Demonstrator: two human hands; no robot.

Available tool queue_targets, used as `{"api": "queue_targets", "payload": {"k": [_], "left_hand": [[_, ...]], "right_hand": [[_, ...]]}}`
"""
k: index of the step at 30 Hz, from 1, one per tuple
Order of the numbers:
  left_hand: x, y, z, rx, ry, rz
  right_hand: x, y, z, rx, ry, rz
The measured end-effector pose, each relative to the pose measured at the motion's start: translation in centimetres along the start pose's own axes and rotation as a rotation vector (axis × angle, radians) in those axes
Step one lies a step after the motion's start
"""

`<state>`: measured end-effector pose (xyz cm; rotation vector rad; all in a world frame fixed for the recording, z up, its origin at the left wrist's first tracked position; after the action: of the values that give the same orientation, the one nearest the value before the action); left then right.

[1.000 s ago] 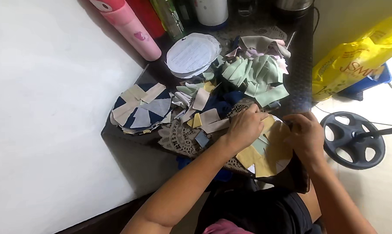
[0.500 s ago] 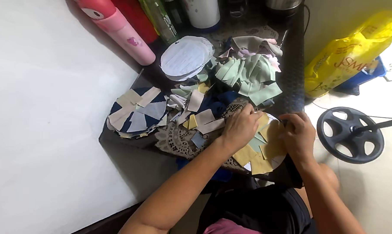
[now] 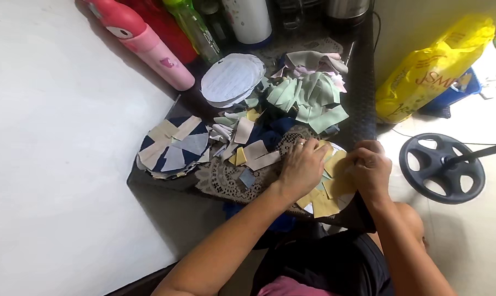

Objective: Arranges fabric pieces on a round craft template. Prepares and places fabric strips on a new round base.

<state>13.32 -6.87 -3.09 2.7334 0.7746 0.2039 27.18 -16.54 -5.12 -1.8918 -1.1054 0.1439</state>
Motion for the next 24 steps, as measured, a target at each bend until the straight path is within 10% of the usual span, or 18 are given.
{"api": "queue_targets", "payload": {"k": [10, 16, 24], "left_hand": [[-0.6, 0.6, 0.3, 0.003, 0.054, -0.002], [-1.1, 3.6, 1.6, -0.039, -0.201, -0.035], [-0.8, 1.7, 2.0, -0.050, -0.320, 0.382]], "right_hand": [[0.1, 0.4, -0.2, 0.068, 0.058, -0.027], [0.1, 0.6, -0.4, 0.055, 0.096, -0.060], [0.2, 1.4, -1.0, 0.173, 0.138, -0.099]]}}
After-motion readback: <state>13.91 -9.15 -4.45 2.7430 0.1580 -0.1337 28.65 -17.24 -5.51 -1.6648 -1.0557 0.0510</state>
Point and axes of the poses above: each hand's wrist, its own x-axis towards the middle knuckle, its own z-axis out of the palm, y = z × x, the point moved 3 cm from there along x, towards the middle knuckle, and after that the axes turned 4 degrees about -y, right-handed, at the moved point
